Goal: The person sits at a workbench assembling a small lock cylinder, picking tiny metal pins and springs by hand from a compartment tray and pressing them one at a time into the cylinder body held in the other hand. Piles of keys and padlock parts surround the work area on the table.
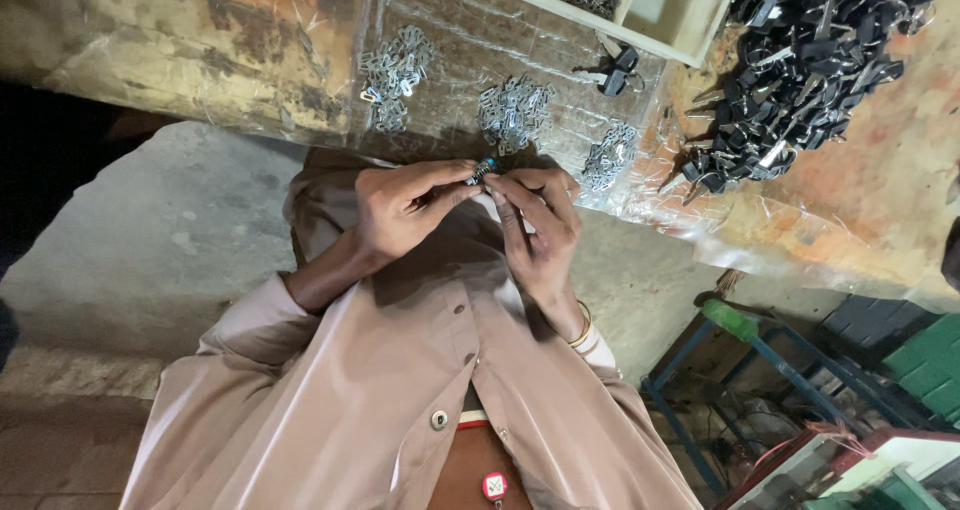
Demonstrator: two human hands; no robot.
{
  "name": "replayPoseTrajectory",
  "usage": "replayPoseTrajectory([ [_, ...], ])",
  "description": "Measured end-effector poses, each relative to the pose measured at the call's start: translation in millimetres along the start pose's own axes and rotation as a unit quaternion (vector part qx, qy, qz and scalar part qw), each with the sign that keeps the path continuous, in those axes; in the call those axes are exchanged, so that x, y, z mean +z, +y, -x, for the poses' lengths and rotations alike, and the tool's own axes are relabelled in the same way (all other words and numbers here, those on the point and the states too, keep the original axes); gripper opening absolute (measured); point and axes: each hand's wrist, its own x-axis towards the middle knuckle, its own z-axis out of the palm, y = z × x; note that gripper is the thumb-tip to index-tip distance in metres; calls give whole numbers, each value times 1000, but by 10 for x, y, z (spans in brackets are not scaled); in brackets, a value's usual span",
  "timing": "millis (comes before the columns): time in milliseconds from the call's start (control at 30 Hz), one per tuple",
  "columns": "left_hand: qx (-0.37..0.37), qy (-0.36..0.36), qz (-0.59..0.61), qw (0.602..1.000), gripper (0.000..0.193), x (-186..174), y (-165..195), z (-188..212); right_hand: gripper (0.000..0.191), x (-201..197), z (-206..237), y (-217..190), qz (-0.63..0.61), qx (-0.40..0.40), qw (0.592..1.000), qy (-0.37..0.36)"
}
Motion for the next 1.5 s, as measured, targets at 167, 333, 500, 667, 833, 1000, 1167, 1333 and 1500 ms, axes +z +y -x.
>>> replayPoseTrajectory([
  [167,28,-17,-14,999,25,-27,-6,-6,22,27,-38,-26,-15,15,1000,2],
  [333,96,-32,-44,994,24,-84,21,-36,30,-72,-103,-59,25,52,997,-47],
  [500,123,-70,14,990,24,-177,78,-117,33,-272,-282,4,13,27,992,-120],
  [667,160,-115,45,979,28,-191,149,-250,23,-420,-468,37,-23,-3,980,-198],
  [833,127,-74,27,989,29,-238,229,-292,23,-644,-800,245,200,3,980,-20],
  [1000,95,0,59,994,29,-193,238,-285,23,-699,-800,509,112,44,991,52],
  [1167,6,-18,183,983,27,-102,228,-263,13,-645,-547,641,-495,77,858,116],
  [1333,3,-39,186,982,27,-86,205,-294,22,-517,-337,518,-414,121,902,-9],
  [1500,26,-14,141,990,24,-85,194,-307,25,-495,-343,271,-186,161,966,-81],
])
